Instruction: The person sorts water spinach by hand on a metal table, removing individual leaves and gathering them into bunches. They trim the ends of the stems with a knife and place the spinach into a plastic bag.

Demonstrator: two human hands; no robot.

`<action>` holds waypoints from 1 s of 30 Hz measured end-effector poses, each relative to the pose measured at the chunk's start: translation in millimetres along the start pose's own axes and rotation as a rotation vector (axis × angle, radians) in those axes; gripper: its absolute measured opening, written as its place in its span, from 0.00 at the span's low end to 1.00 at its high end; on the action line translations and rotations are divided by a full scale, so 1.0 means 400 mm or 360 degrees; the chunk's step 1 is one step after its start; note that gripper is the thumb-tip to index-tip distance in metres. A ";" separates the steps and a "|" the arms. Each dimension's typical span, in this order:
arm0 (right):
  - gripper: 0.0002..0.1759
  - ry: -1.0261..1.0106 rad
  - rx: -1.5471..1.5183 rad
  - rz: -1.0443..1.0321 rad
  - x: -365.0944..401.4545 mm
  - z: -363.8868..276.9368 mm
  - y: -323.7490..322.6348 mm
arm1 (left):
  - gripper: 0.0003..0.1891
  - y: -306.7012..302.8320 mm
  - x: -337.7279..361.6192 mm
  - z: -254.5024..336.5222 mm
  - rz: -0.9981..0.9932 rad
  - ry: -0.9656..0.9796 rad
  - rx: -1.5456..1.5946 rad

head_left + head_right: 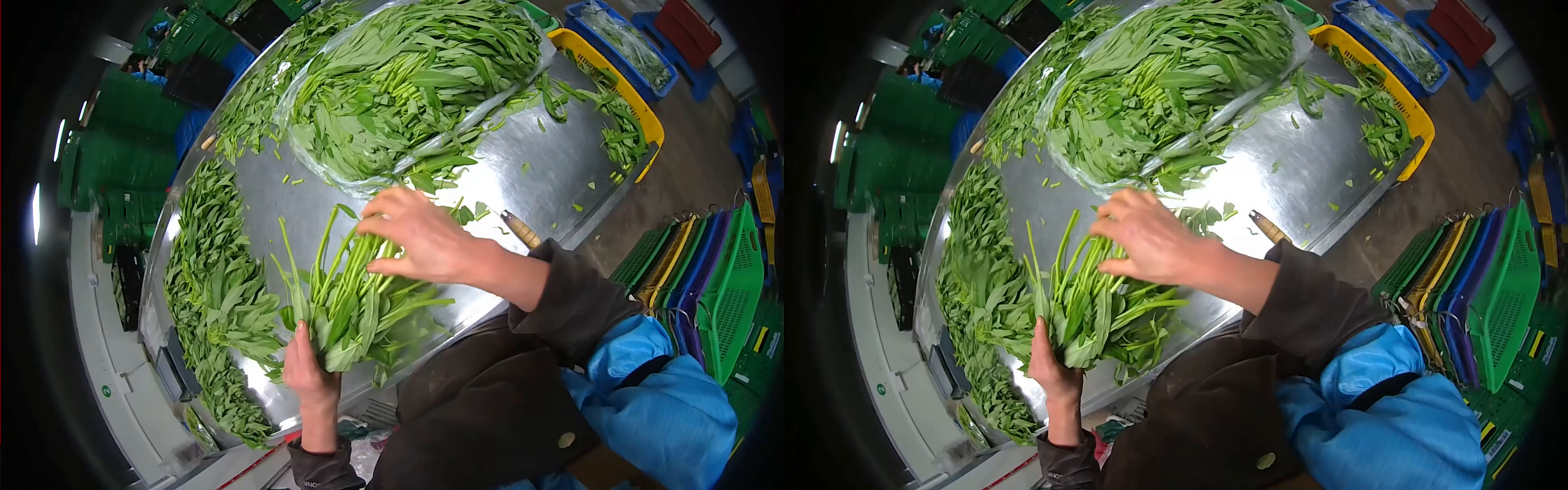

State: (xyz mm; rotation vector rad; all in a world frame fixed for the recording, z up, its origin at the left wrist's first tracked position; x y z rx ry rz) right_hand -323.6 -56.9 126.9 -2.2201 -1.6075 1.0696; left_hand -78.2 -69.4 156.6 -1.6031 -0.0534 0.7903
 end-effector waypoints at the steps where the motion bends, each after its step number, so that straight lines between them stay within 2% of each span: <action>1: 0.15 -0.0087 -0.0095 0.0029 0.000 -0.010 0.012 | 0.39 -0.001 0.001 0.001 0.0004 0.0000 -0.0001; 2: 0.15 -0.0092 -0.0095 0.0028 0.000 -0.002 0.017 | 0.39 0.001 0.006 -0.001 -0.0024 -0.0007 0.0004; 4: 0.13 -0.0287 -0.0245 -0.0257 -0.002 -0.005 0.039 | 0.39 -0.001 0.015 -0.005 -0.0057 -0.0023 0.0004; 5: 0.13 -0.0289 -0.0248 -0.0261 -0.003 0.003 0.030 | 0.38 -0.001 0.017 -0.006 -0.0069 -0.0019 0.0022; 7: 0.12 0.0291 -0.1139 -0.0682 0.000 0.034 0.045 | 0.38 -0.005 0.032 -0.010 -0.0088 -0.0019 0.0046; 8: 0.11 0.0329 -0.1260 -0.0578 0.001 0.037 0.046 | 0.39 0.005 0.049 -0.019 -0.0252 -0.0069 0.0082; 9: 0.11 0.0331 -0.1258 -0.0580 -0.002 0.028 0.043 | 0.41 0.018 0.060 -0.024 -0.0414 -0.0119 0.0118; 12: 0.09 -0.0359 -0.0457 -0.0255 -0.025 -0.048 -0.019 | 0.41 0.024 0.039 -0.008 -0.0369 -0.0020 0.0129; 13: 0.09 -0.0353 -0.0453 -0.0251 -0.023 -0.056 -0.029 | 0.41 0.026 0.038 -0.005 -0.0370 -0.0013 0.0134; 15: 0.08 -0.0028 -0.0439 -0.0308 -0.017 -0.046 -0.029 | 0.41 0.027 0.034 -0.008 -0.0339 -0.0090 0.0184; 16: 0.08 -0.0031 -0.0438 -0.0307 -0.010 -0.037 -0.013 | 0.41 0.026 0.026 -0.004 -0.0336 -0.0090 0.0183; 18: 0.12 0.0609 -0.1435 0.0222 0.017 0.069 0.018 | 0.39 0.008 0.002 0.003 -0.0185 -0.0109 0.0277; 19: 0.12 0.0606 -0.1439 0.0209 0.014 0.095 0.013 | 0.39 0.008 0.013 -0.003 -0.0182 -0.0120 0.0270; 21: 0.19 0.1263 -0.1776 0.0644 0.050 0.220 -0.025 | 0.41 0.012 0.044 -0.031 -0.0209 -0.0243 0.0333; 22: 0.19 0.1262 -0.1776 0.0650 0.057 0.216 -0.046 | 0.42 0.009 0.046 -0.034 -0.0197 -0.0264 0.0282; 24: 0.26 0.0825 -0.0725 0.0029 0.036 0.152 -0.085 | 0.42 0.007 0.052 -0.035 -0.0131 -0.0321 0.0363; 25: 0.26 0.0830 -0.0724 0.0034 0.048 0.137 -0.083 | 0.43 0.003 0.057 -0.041 -0.0065 -0.0381 0.0438; 27: 0.33 0.0205 -0.0044 -0.0350 0.067 0.037 -0.049 | 0.43 0.005 0.052 -0.041 -0.0042 -0.0344 0.0374; 28: 0.33 0.0210 -0.0040 -0.0343 0.070 0.010 -0.039 | 0.43 0.004 0.042 -0.031 -0.0039 -0.0266 0.0286; 30: 0.33 0.0091 0.0516 -0.0758 0.063 -0.041 0.032 | 0.44 0.002 0.014 -0.004 -0.0061 -0.0144 0.0140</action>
Point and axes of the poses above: each hand's wrist, its own x-axis away from the middle knuckle, its own y-axis out of the palm, z = x × y, the point moved 6 cm from there along -x, towards the middle knuckle, and after that the axes turned 2 degrees about y, right-handed, at the moved point
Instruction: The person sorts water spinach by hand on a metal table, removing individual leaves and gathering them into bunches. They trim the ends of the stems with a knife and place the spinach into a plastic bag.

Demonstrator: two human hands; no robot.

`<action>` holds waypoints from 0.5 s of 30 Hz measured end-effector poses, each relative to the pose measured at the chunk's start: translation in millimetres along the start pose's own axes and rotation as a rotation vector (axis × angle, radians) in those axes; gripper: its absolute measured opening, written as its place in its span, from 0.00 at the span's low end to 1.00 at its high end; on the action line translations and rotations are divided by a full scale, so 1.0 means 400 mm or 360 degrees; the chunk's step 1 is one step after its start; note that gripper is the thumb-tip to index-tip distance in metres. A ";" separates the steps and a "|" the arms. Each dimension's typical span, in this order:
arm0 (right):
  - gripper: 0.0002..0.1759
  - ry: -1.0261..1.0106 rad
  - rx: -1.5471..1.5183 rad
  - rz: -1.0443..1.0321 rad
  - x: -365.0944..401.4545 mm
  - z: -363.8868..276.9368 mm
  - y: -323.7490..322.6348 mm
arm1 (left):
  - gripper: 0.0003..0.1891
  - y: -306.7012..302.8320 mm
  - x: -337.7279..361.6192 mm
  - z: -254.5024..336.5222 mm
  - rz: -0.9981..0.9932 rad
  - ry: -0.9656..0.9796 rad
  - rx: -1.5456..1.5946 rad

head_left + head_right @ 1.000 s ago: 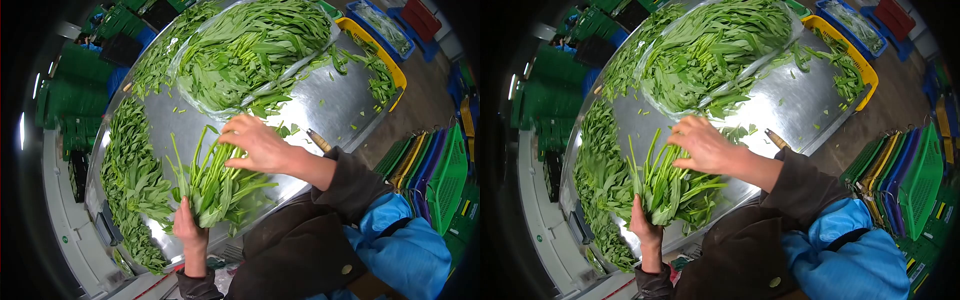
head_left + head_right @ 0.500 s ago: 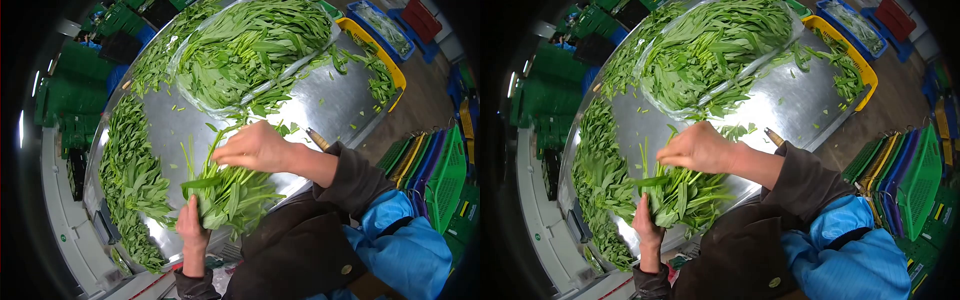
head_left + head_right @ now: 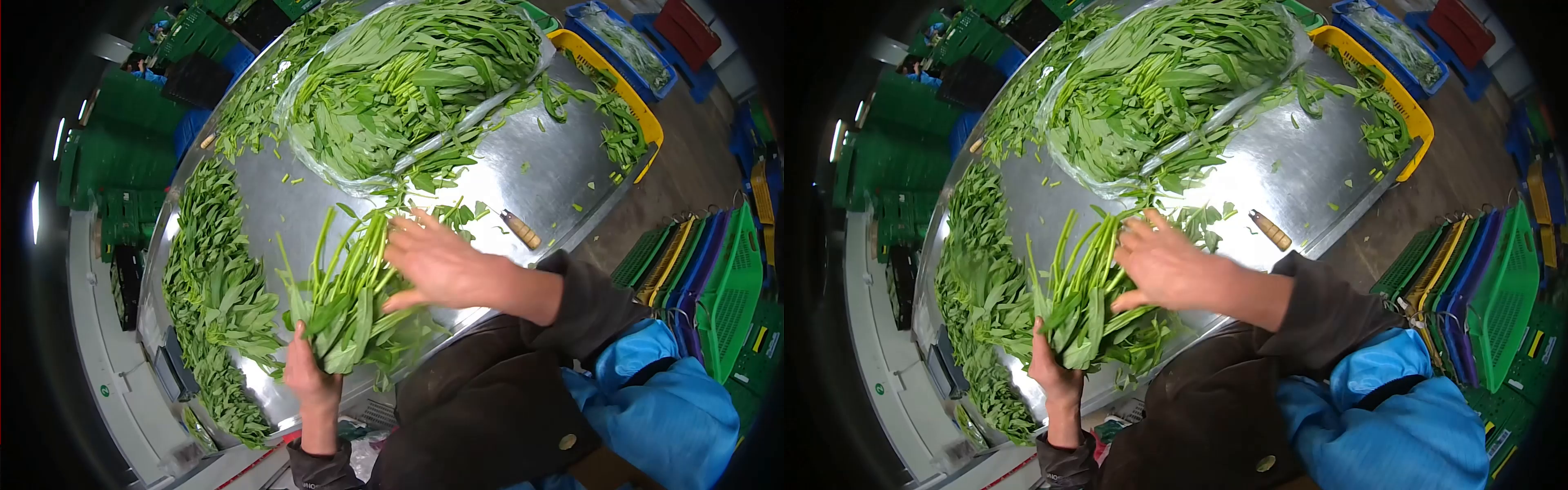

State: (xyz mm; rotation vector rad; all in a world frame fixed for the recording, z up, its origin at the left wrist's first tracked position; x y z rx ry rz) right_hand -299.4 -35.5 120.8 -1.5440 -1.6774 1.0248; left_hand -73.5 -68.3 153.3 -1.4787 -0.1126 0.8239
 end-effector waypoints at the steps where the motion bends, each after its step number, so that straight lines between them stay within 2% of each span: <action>1: 0.33 0.0001 0.0000 0.0007 -0.009 -0.010 0.009 | 0.44 -0.002 -0.013 0.015 -0.0008 0.0060 -0.0016; 3: 0.35 -0.0043 -0.0354 -0.0154 -0.025 -0.024 0.043 | 0.43 0.000 -0.006 0.015 -0.0002 0.0077 -0.0006; 4: 0.27 -0.0059 -0.0307 -0.0209 -0.039 -0.023 0.043 | 0.43 0.001 0.000 0.011 0.0002 0.0073 -0.0010; 5: 0.27 -0.0061 -0.0309 -0.0209 -0.045 -0.017 0.049 | 0.43 -0.001 0.006 0.003 0.0016 0.0045 -0.0010; 7: 0.19 0.0125 -0.1649 -0.0016 -0.055 0.027 0.074 | 0.42 -0.001 0.018 -0.004 0.0027 0.0011 -0.0007; 8: 0.13 0.0136 -0.1793 0.0019 -0.072 0.055 0.123 | 0.42 -0.002 0.022 -0.011 0.0037 -0.0042 0.0031; 9: 0.13 0.0490 -0.1970 -0.0183 -0.062 0.075 0.115 | 0.41 -0.002 0.026 -0.020 0.0048 -0.0095 0.0068; 10: 0.12 0.0479 -0.2468 -0.0202 -0.057 0.074 0.116 | 0.41 0.007 0.045 -0.045 0.0004 -0.0270 0.0240; 11: 0.12 0.0460 -0.2965 -0.0221 -0.051 0.074 0.117 | 0.41 0.003 0.047 -0.046 0.0007 -0.0274 0.0239; 13: 0.13 0.0346 -0.3139 -0.0336 -0.033 0.095 0.113 | 0.43 -0.010 0.038 -0.020 -0.0066 -0.0081 0.0168; 15: 0.14 -0.0337 -0.3645 0.0159 -0.035 0.147 0.009 | 0.44 -0.006 0.047 -0.026 -0.0048 -0.0080 0.0191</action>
Point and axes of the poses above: each hand's wrist, its own x-axis away from the middle knuckle, its own y-axis out of the palm, z = x × y, the point moved 6 cm from there along -x, towards the middle knuckle, and after that the axes turned 2 degrees about y, right-handed, at the moved point
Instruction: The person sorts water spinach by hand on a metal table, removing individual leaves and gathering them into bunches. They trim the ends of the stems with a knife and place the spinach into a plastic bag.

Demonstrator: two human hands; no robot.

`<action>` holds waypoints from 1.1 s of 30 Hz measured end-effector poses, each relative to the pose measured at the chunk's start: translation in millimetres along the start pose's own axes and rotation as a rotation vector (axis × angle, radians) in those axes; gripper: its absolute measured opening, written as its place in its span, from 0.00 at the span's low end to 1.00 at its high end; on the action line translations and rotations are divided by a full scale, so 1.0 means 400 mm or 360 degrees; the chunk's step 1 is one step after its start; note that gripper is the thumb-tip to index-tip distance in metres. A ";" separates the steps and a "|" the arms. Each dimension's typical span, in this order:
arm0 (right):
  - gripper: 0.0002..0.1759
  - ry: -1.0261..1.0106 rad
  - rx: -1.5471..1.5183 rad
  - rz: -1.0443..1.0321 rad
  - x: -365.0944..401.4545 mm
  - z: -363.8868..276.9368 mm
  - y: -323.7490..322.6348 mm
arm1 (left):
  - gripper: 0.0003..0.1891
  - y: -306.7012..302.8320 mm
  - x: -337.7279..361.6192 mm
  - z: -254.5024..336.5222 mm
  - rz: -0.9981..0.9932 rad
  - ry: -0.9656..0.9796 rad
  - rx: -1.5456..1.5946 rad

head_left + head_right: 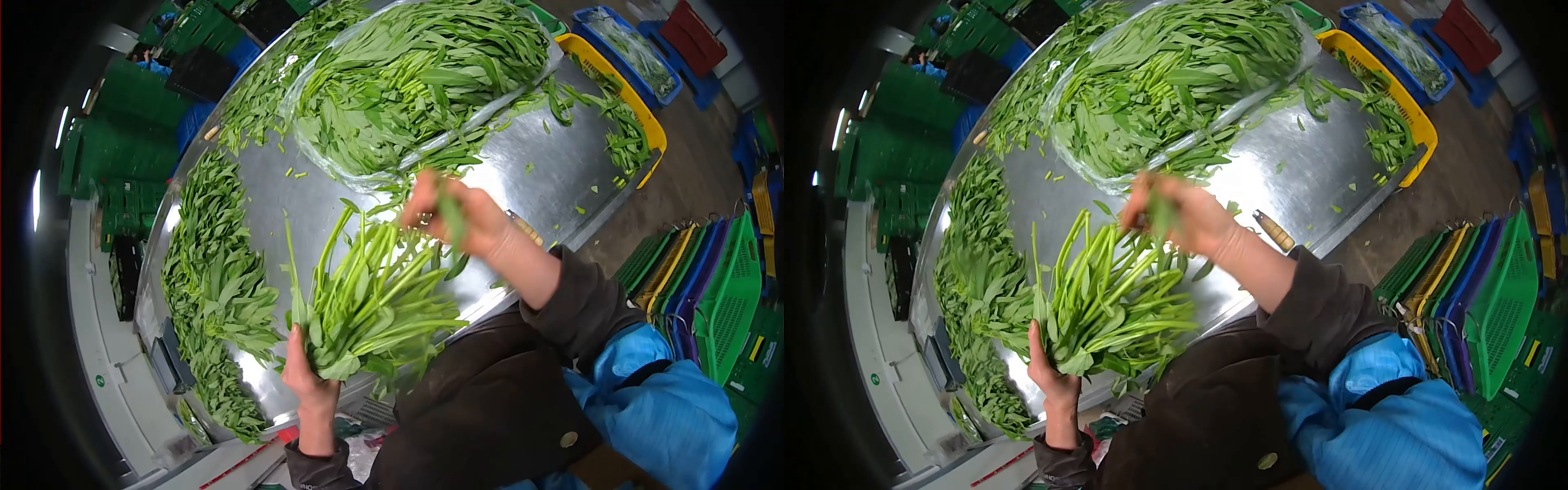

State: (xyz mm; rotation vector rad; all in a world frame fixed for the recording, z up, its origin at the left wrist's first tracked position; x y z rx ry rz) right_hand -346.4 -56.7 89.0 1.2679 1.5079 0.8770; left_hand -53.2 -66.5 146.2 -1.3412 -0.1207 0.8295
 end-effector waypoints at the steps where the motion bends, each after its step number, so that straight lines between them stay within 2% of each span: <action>1: 0.15 -0.0022 -0.0058 0.0126 -0.001 -0.037 -0.036 | 0.44 0.000 0.010 -0.014 0.0022 -0.0081 0.0071; 2: 0.16 -0.0048 -0.0114 0.0252 -0.004 -0.067 -0.068 | 0.44 -0.001 0.016 -0.026 0.0044 -0.0157 0.0144; 3: 0.16 0.0415 0.1047 0.0722 0.002 -0.082 -0.065 | 0.44 0.000 0.017 -0.028 0.0059 -0.0165 0.0161; 4: 0.19 0.0794 0.2548 0.0719 0.004 -0.091 -0.131 | 0.44 0.001 0.015 -0.026 0.0057 -0.0159 0.0164; 6: 0.24 -0.0190 0.3749 0.0519 0.011 -0.113 -0.014 | 0.45 -0.003 0.006 -0.027 0.0098 -0.0128 0.0085; 8: 0.26 -0.0417 0.2701 0.0151 -0.021 -0.097 0.084 | 0.44 0.001 0.004 -0.026 0.0088 -0.0136 0.0065; 10: 0.21 -0.0695 0.2905 -0.0061 -0.039 -0.033 0.167 | 0.44 0.010 -0.005 -0.023 0.0026 -0.0119 0.0067; 11: 0.21 -0.0701 0.2915 -0.0046 -0.054 -0.014 0.159 | 0.44 0.020 -0.001 -0.030 0.0006 -0.0120 0.0092; 13: 0.16 -0.0484 0.2857 -0.0628 -0.070 0.069 0.137 | 0.45 0.019 -0.023 -0.005 -0.0001 -0.0035 0.0016; 14: 0.16 -0.0485 0.2859 -0.0630 -0.069 0.070 0.128 | 0.45 0.015 -0.030 0.008 -0.0003 0.0032 -0.0072; 16: 0.14 0.0153 0.1461 0.0154 -0.082 0.048 0.036 | 0.45 0.011 -0.017 0.004 -0.0006 0.0008 -0.0082; 17: 0.16 0.0017 0.1158 0.0235 -0.077 0.018 0.014 | 0.45 0.011 -0.003 -0.008 -0.0009 -0.0077 0.0011; 18: 0.15 0.0061 0.0715 0.0539 -0.059 0.003 -0.034 | 0.45 0.012 0.007 -0.019 -0.0010 -0.0162 0.0107; 20: 0.22 0.0083 0.0578 0.0721 -0.044 -0.049 -0.110 | 0.45 0.009 0.018 -0.027 -0.0022 -0.0226 0.0106; 21: 0.22 0.0093 0.0580 0.0717 -0.034 -0.057 -0.101 | 0.45 0.007 0.023 -0.033 -0.0012 -0.0252 0.0104; 23: 0.37 0.1141 0.3052 0.0433 0.002 -0.046 -0.096 | 0.45 0.008 0.021 -0.038 0.0000 -0.0333 0.0192; 24: 0.50 0.1125 0.2647 0.0209 0.035 0.019 -0.130 | 0.45 0.010 0.012 -0.031 -0.0005 -0.0330 0.0200; 25: 0.53 0.1107 0.2471 0.0030 0.039 0.067 -0.100 | 0.45 0.011 -0.001 -0.025 0.0020 -0.0336 0.0219; 26: 0.49 0.1174 0.2254 -0.0101 0.042 0.112 -0.070 | 0.45 0.010 -0.013 -0.019 0.0044 -0.0340 0.0233; 28: 0.42 0.1045 0.1987 -0.0180 0.032 0.154 -0.030 | 0.44 0.014 -0.018 -0.021 0.0017 -0.0382 0.0290; 29: 0.42 0.1041 0.1984 -0.0184 0.027 0.160 -0.041 | 0.44 0.015 -0.017 -0.029 0.0013 -0.0346 0.0248; 31: 0.31 0.0622 0.1933 0.0093 -0.010 0.125 -0.048 | 0.44 0.012 -0.013 -0.043 0.0008 -0.0317 0.0198; 32: 0.31 0.0625 0.1925 0.0094 -0.013 0.126 -0.049 | 0.44 0.010 -0.008 -0.049 0.0012 -0.0318 0.0181; 33: 0.26 0.0816 0.1951 0.0197 -0.020 0.115 -0.016 | 0.44 0.008 -0.006 -0.049 0.0010 -0.0313 0.0167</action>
Point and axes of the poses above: each hand's wrist, its own x-axis away from the middle knuckle, its own y-axis out of the palm, z = x × y, the point moved 6 cm from there along -x, towards the middle knuckle, and after that the axes turned 2 degrees about y, right-handed, at the moved point
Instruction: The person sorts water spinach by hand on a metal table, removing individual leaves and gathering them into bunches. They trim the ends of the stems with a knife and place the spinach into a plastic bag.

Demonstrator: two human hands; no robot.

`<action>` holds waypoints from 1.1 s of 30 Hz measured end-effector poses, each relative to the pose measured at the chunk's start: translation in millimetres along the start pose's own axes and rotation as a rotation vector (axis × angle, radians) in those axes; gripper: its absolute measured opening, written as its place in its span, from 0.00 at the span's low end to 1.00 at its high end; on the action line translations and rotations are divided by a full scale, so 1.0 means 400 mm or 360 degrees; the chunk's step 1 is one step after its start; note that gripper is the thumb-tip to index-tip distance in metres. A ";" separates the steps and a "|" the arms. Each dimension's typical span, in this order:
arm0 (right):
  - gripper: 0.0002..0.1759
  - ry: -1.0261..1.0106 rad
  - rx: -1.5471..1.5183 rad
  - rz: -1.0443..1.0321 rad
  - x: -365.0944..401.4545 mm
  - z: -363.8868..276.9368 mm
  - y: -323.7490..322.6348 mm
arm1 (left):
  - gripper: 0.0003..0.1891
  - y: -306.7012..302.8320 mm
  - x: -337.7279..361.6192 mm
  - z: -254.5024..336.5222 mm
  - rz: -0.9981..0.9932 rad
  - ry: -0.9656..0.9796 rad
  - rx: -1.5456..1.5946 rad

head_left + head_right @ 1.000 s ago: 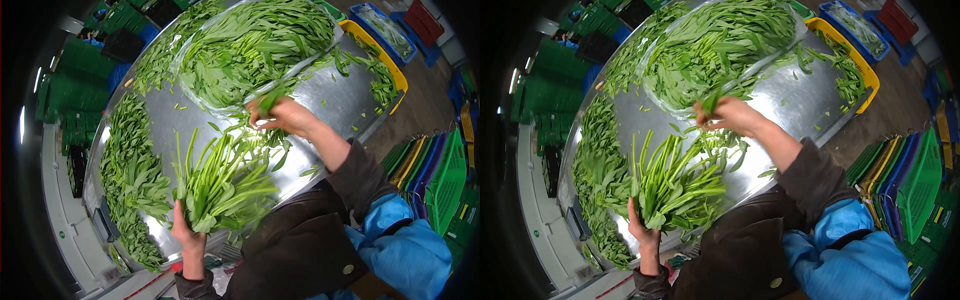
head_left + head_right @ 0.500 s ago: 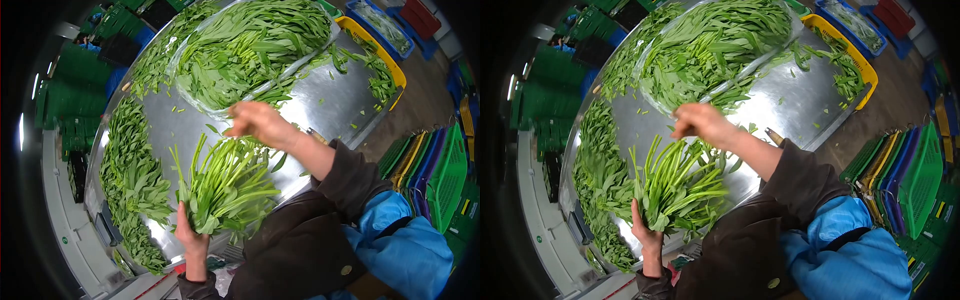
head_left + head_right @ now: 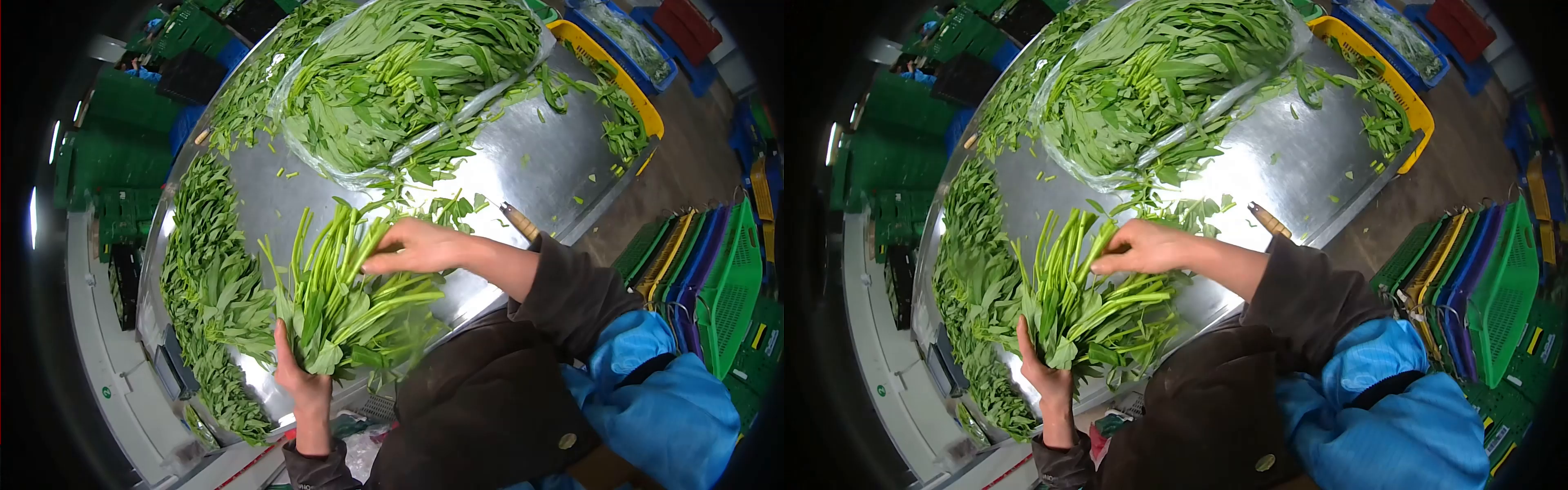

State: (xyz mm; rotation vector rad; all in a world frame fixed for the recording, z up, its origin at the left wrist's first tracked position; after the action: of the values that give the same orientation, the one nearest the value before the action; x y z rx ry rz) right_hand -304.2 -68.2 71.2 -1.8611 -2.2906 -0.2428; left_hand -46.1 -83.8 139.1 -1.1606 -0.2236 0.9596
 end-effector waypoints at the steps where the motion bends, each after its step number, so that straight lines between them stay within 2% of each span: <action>1: 0.22 0.0202 0.0035 -0.0011 0.002 -0.014 0.000 | 0.44 0.001 -0.006 0.004 -0.0009 0.0009 0.0006; 2: 0.19 -0.0080 -0.0104 0.0127 -0.026 0.013 0.004 | 0.44 0.003 -0.015 0.009 -0.0007 -0.0022 0.0049; 7: 0.16 -0.0079 -0.0224 -0.0092 -0.024 0.035 -0.004 | 0.41 -0.006 -0.032 0.012 -0.0038 -0.0210 0.0119; 9: 0.15 -0.0165 -0.1196 0.0224 -0.025 0.056 -0.053 | 0.42 -0.003 -0.022 -0.021 -0.0054 -0.0368 0.0337; 10: 0.12 -0.0237 -0.1356 0.0301 -0.022 0.055 -0.100 | 0.42 -0.005 -0.019 -0.028 -0.0053 -0.0428 0.0397; 11: 0.15 -0.0025 -0.1052 0.0584 -0.005 0.077 -0.153 | 0.42 -0.008 -0.016 -0.034 -0.0045 -0.0492 0.0453; 12: 0.18 0.0163 -0.0115 0.0596 0.017 0.055 -0.170 | 0.44 -0.011 -0.016 -0.033 -0.0051 -0.0635 0.0550; 13: 0.21 0.0332 0.0823 0.0582 0.032 0.042 -0.183 | 0.44 -0.018 -0.020 -0.031 -0.0043 -0.0636 0.0545; 15: 0.33 -0.0339 0.0768 0.0485 0.036 0.056 -0.122 | 0.47 -0.018 -0.025 -0.033 -0.0032 -0.0704 0.0610; 16: 0.43 -0.0254 0.0555 0.0215 0.041 0.022 -0.080 | 0.49 -0.014 -0.021 -0.041 -0.0039 -0.0790 0.0656; 17: 0.45 -0.0423 0.0629 0.0186 0.037 -0.005 -0.048 | 0.49 -0.013 -0.025 -0.036 -0.0050 -0.0786 0.0649; 20: 0.45 -0.0364 0.0573 0.0021 0.004 -0.035 -0.015 | 0.48 -0.004 -0.058 0.004 -0.0071 -0.0650 0.0534; 22: 0.44 -0.0164 -0.0137 -0.0399 -0.009 -0.024 -0.005 | 0.48 -0.010 -0.059 0.003 -0.0084 -0.0684 0.0528; 23: 0.44 -0.0168 -0.0133 -0.0404 -0.006 -0.014 -0.022 | 0.49 -0.015 -0.053 -0.004 -0.0095 -0.0729 0.0520; 25: 0.41 -0.0221 -0.0526 -0.0358 0.015 0.019 -0.080 | 0.49 -0.025 -0.041 -0.011 -0.0060 -0.0710 0.0535; 27: 0.35 -0.0186 -0.0220 0.0134 0.013 0.044 -0.151 | 0.50 -0.027 -0.034 -0.016 -0.0073 -0.0740 0.0606; 28: 0.32 -0.0085 0.0023 0.0198 0.033 0.018 -0.166 | 0.50 -0.028 -0.037 -0.010 -0.0096 -0.0756 0.0600; 29: 0.32 -0.0084 0.0025 0.0192 0.042 -0.004 -0.164 | 0.50 -0.026 -0.036 -0.011 -0.0092 -0.0761 0.0600; 31: 0.33 -0.0017 0.0353 -0.0168 0.057 -0.020 -0.100 | 0.49 -0.022 -0.038 -0.009 -0.0124 -0.0716 0.0589; 32: 0.33 -0.0065 0.0593 -0.0165 0.050 -0.019 -0.067 | 0.49 -0.015 -0.043 -0.005 -0.0127 -0.0706 0.0591; 33: 0.33 -0.0063 0.0594 -0.0151 0.036 -0.024 -0.036 | 0.48 -0.006 -0.048 0.005 -0.0116 -0.0678 0.0576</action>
State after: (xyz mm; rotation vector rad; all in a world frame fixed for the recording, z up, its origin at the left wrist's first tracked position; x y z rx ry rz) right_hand -320.8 -59.8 84.0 -1.5856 -2.2609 0.1989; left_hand -57.5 -97.0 148.0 -0.6061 -0.4116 1.1224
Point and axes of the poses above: each hand's wrist, its own x-axis away from the middle knuckle, its own y-axis out of the palm, z = x × y, the point moved 6 cm from there along -x, towards the middle knuckle, and after that the axes turned 2 degrees about y, right-handed, at the moved point
